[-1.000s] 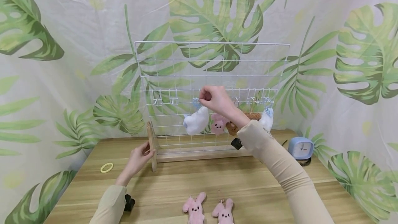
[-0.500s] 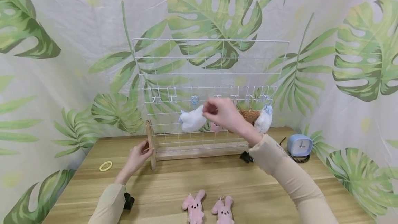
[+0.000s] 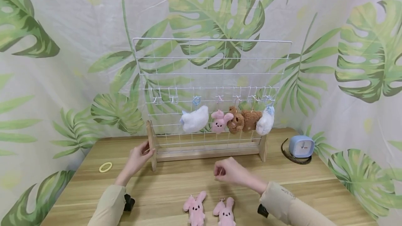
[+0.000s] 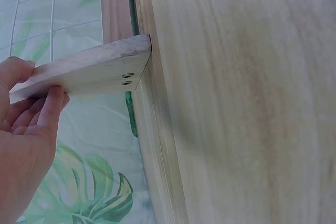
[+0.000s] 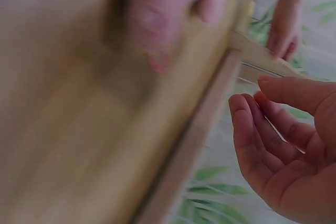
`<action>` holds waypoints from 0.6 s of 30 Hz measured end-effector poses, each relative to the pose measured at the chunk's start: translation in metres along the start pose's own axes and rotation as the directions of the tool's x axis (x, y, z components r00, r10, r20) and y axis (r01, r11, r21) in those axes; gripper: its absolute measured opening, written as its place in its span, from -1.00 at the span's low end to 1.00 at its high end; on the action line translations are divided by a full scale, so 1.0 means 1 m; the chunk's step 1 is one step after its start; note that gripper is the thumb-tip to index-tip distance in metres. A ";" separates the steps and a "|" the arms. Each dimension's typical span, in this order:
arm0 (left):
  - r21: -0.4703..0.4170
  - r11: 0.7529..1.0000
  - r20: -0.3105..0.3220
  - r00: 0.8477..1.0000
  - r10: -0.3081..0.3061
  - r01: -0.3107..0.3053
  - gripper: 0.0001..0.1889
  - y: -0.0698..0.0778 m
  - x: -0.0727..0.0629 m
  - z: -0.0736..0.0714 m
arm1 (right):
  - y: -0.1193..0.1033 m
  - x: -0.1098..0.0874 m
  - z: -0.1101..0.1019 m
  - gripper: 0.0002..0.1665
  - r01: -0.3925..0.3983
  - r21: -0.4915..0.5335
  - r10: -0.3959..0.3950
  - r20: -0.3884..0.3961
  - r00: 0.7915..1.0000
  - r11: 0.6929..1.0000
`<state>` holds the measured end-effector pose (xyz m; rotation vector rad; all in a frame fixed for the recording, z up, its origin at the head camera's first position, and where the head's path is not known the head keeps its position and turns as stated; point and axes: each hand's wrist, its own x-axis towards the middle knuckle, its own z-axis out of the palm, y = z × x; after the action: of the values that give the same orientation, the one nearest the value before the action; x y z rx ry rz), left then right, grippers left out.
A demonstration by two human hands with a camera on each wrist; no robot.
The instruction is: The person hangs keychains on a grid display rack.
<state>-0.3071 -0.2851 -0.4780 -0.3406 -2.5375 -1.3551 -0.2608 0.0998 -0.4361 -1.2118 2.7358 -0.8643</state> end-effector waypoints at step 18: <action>-0.002 1.000 0.001 1.000 0.002 -0.002 -0.45 0.000 0.000 0.000 | 0.031 -0.017 0.039 -0.86 -0.137 -0.015 0.138 0.064 0.988 0.990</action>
<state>-0.3073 -0.2851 -0.4783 -0.3440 -2.5360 -1.3576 -0.2609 0.1100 -0.4877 -1.0194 2.7364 -0.7824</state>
